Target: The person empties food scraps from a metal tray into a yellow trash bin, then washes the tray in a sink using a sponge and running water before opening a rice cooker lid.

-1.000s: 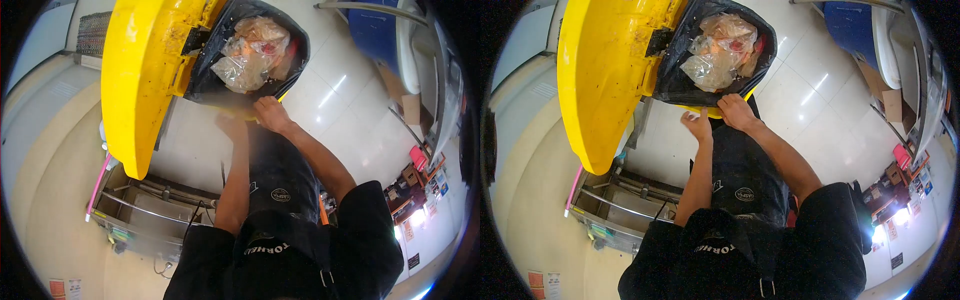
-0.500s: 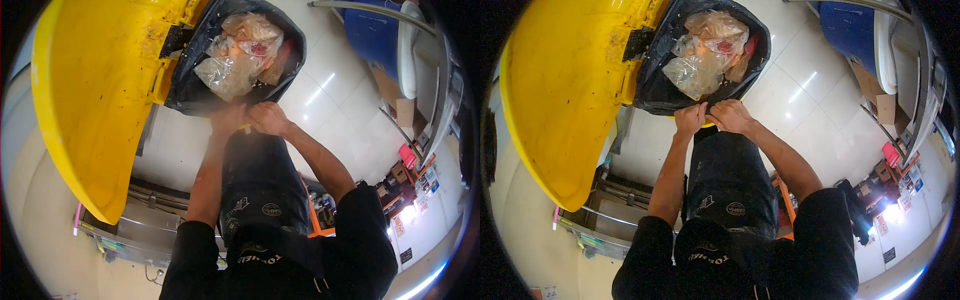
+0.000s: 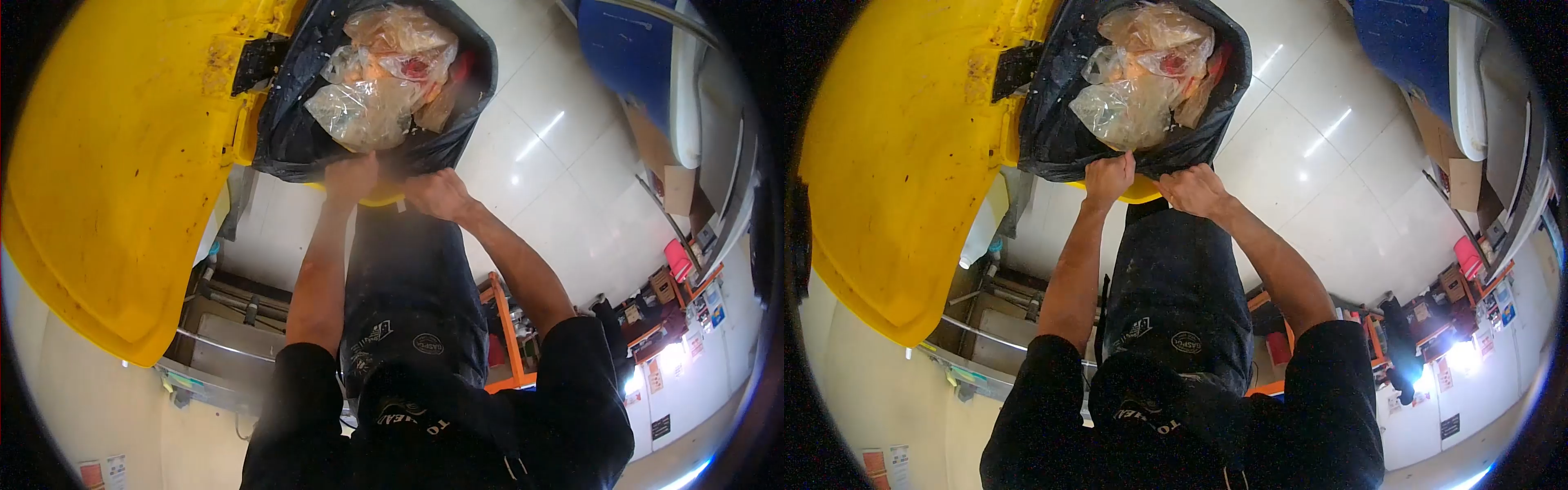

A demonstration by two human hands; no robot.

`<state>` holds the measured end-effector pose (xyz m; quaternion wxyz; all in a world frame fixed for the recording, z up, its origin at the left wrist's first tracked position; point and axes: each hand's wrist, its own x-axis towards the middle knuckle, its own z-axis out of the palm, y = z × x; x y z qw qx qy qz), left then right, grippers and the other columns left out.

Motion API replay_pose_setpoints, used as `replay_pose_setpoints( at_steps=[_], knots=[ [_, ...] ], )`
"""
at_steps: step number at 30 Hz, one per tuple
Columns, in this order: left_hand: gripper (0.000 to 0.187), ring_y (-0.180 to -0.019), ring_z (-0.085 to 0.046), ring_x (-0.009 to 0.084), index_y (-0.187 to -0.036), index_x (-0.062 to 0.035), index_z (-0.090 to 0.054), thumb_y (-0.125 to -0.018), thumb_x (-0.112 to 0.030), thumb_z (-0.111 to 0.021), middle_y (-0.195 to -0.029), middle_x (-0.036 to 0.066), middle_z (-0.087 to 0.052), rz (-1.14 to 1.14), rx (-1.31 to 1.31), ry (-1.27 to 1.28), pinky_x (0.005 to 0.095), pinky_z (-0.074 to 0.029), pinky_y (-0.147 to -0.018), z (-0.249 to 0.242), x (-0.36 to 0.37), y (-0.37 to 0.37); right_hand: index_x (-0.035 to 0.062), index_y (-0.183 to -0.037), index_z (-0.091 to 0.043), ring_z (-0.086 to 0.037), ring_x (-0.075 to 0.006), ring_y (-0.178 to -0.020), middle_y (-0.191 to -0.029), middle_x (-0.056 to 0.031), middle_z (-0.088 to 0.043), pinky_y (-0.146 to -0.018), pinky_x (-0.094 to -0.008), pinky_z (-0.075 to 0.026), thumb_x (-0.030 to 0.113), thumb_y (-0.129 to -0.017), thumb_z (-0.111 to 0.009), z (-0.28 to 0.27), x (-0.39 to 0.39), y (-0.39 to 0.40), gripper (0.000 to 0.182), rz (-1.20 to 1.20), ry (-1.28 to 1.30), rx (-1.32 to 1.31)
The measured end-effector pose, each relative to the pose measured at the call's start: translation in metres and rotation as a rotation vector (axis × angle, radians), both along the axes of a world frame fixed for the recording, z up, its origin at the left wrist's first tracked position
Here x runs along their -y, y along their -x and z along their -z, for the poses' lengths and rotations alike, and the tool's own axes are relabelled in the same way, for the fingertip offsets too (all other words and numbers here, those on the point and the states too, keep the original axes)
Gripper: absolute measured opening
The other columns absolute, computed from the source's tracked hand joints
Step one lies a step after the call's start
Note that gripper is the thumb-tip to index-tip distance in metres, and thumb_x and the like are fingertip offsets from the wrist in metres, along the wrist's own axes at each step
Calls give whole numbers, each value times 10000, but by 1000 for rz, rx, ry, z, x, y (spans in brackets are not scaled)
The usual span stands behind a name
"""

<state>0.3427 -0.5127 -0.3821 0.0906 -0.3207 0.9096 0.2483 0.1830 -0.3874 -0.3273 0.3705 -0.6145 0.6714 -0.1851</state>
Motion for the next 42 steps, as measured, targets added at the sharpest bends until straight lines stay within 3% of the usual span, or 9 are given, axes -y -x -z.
replay_pose_setpoints(
  at_steps=[8,11,14,21,27,30,31,34,42],
  knots=[
    [376,-415,-541,308,-520,-60,-572,-841,-253,-541,-482,134,-544,5,95,-3,423,-443,-440,-5,2,6,62,-632,-524,-576,-239,-497,-637,-93,-597,-444,-344,-448,250,-824,-588,-1,-22,14,276,30,-30,29],
    [251,-500,-553,294,-581,-68,-574,-792,-197,-617,-533,111,-540,-1,-122,-113,401,-458,-531,-43,-13,-7,43,-733,-573,-610,-254,-717,-775,-126,-610,-640,-353,-491,259,-802,-605,-6,-33,19,229,19,-124,55],
    [128,-853,-527,281,-803,-35,-603,-729,-119,-663,-818,102,-555,-22,-293,-137,401,-413,-751,-82,-25,-36,13,-926,-592,-559,-281,-937,-923,-135,-600,-884,-373,-415,259,-788,-613,-4,-41,10,282,12,114,75],
    [268,-914,-489,291,-939,-46,-615,-675,-70,-655,-940,100,-522,128,-87,-218,424,-393,-842,-48,-26,-50,27,-1156,-539,-431,-241,-1176,-1123,-95,-574,-1072,-412,-171,405,-858,-439,10,-46,1,491,-430,-243,-207],
    [253,-924,-480,295,-942,-55,-599,-692,-43,-640,-930,102,-528,78,-202,-126,438,-383,-836,-61,-29,-43,-45,-1199,-486,-399,-292,-1213,-1237,-156,-505,-1076,-451,-147,379,-861,-412,-9,-10,-17,547,-671,-486,-366],
    [255,-867,-528,267,-987,-61,-594,-736,-39,-628,-907,108,-544,-406,-216,-227,435,-424,-806,-99,-32,-23,-83,-1197,-469,-400,-308,-1210,-1219,-199,-506,-1079,-447,-142,394,-859,-412,-24,-22,-28,587,-596,-442,-375],
    [218,-741,-581,206,-1003,-21,-569,-794,-59,-620,-854,101,-584,-872,-34,-329,359,-500,-667,-86,-53,-31,-89,-1199,-463,-397,-312,-1213,-1219,-209,-502,-1083,-445,-137,400,-858,-412,-23,-27,-30,599,-537,-410,-352],
    [179,-628,-592,144,-947,32,-558,-820,-78,-621,-768,90,-604,-1615,-414,-877,275,-521,-539,-64,-78,-31,-104,-1215,-435,-379,-321,-1227,-1233,-231,-481,-1093,-439,-122,415,-858,-411,-28,-30,-38,630,-456,-426,-233],
    [101,-527,-598,179,-717,38,-527,-799,15,-580,-652,125,-583,-1365,-196,-693,287,-548,-486,-29,-92,-55,-83,-1306,-328,-314,-325,-1272,-1320,-228,-392,-1102,-430,-107,355,-858,-409,-31,-30,-50,632,-513,-443,-286]
  ],
)
